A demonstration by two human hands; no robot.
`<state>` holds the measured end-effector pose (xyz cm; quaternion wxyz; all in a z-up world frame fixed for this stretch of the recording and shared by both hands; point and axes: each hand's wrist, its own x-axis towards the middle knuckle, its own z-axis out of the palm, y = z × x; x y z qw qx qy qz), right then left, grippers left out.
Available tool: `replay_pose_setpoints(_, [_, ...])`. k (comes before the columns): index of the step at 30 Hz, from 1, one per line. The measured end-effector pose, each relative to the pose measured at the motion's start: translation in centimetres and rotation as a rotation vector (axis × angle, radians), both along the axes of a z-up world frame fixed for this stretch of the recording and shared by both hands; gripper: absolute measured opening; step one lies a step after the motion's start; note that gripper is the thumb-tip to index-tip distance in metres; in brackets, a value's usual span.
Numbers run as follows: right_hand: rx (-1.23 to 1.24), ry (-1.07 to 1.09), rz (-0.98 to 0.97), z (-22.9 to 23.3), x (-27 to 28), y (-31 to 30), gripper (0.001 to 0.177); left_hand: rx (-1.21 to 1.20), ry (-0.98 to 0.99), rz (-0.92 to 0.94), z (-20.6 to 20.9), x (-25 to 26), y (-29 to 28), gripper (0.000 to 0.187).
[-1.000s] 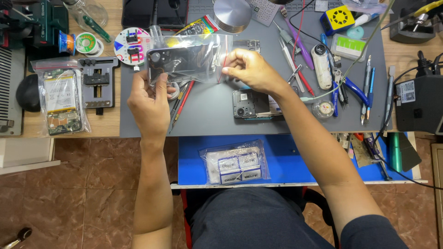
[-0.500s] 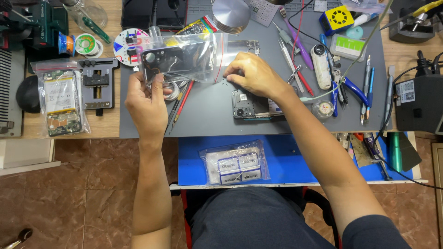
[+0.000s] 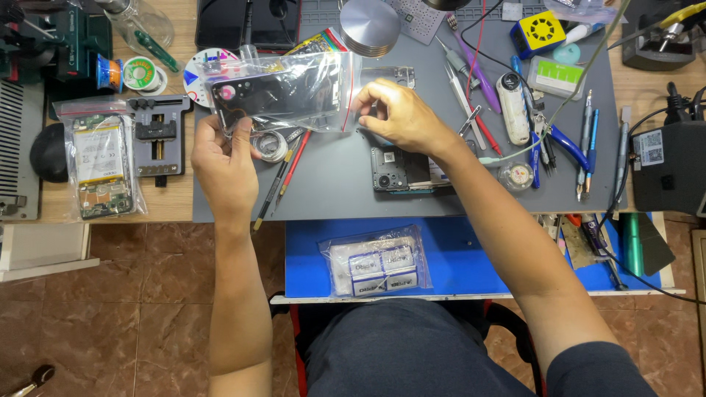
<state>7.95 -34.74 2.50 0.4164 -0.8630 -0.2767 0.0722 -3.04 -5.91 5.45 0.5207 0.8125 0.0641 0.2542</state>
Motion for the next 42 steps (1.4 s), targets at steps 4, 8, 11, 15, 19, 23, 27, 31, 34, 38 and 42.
replay_pose_setpoints(4, [0.063,0.147,0.072,2.7,-1.6,1.1,0.017,-0.015,0.001,-0.006,0.6,0.0,-0.9,0.014])
replay_pose_setpoints(8, [-0.042,0.09,0.101,2.5,-0.7,1.5,0.013,-0.014,0.007,-0.005,0.7,0.1,-1.1,0.016])
replay_pose_setpoints(11, [-0.07,-0.023,0.109,1.3,-0.2,1.4,0.015,-0.018,0.014,0.0,0.6,0.1,-0.8,0.016])
replay_pose_setpoints(15, [-0.039,-0.112,0.089,0.2,0.0,0.7,0.019,-0.025,0.015,-0.004,0.1,0.3,-0.8,0.016])
replay_pose_setpoints(19, [-0.007,-0.164,0.069,-1.3,0.7,0.7,0.023,-0.029,0.01,-0.003,-0.2,0.4,-0.6,0.016])
replay_pose_setpoints(23, [-0.072,-0.159,0.064,-0.4,0.4,0.7,0.023,-0.052,0.042,0.006,-1.0,0.8,0.3,0.015])
replay_pose_setpoints(27, [-0.15,-0.135,0.054,0.7,0.0,0.1,0.019,-0.104,0.081,0.023,-1.0,1.1,1.2,0.012])
replay_pose_setpoints(31, [-0.171,-0.129,0.047,1.4,0.2,-0.6,0.014,-0.182,0.103,0.022,-2.4,2.3,2.9,0.011])
replay_pose_setpoints(34, [-0.198,-0.13,0.036,1.5,0.1,-1.1,0.01,-0.262,0.136,-0.027,-2.7,3.3,3.7,0.012])
replay_pose_setpoints(38, [-0.297,-0.12,0.025,1.4,-0.4,-1.2,0.008,-0.249,0.204,-0.011,-3.4,4.2,4.5,0.012])
replay_pose_setpoints(42, [-0.395,-0.206,0.041,1.3,-0.8,-0.8,0.01,-0.17,0.258,0.009,-1.8,3.8,3.8,0.021])
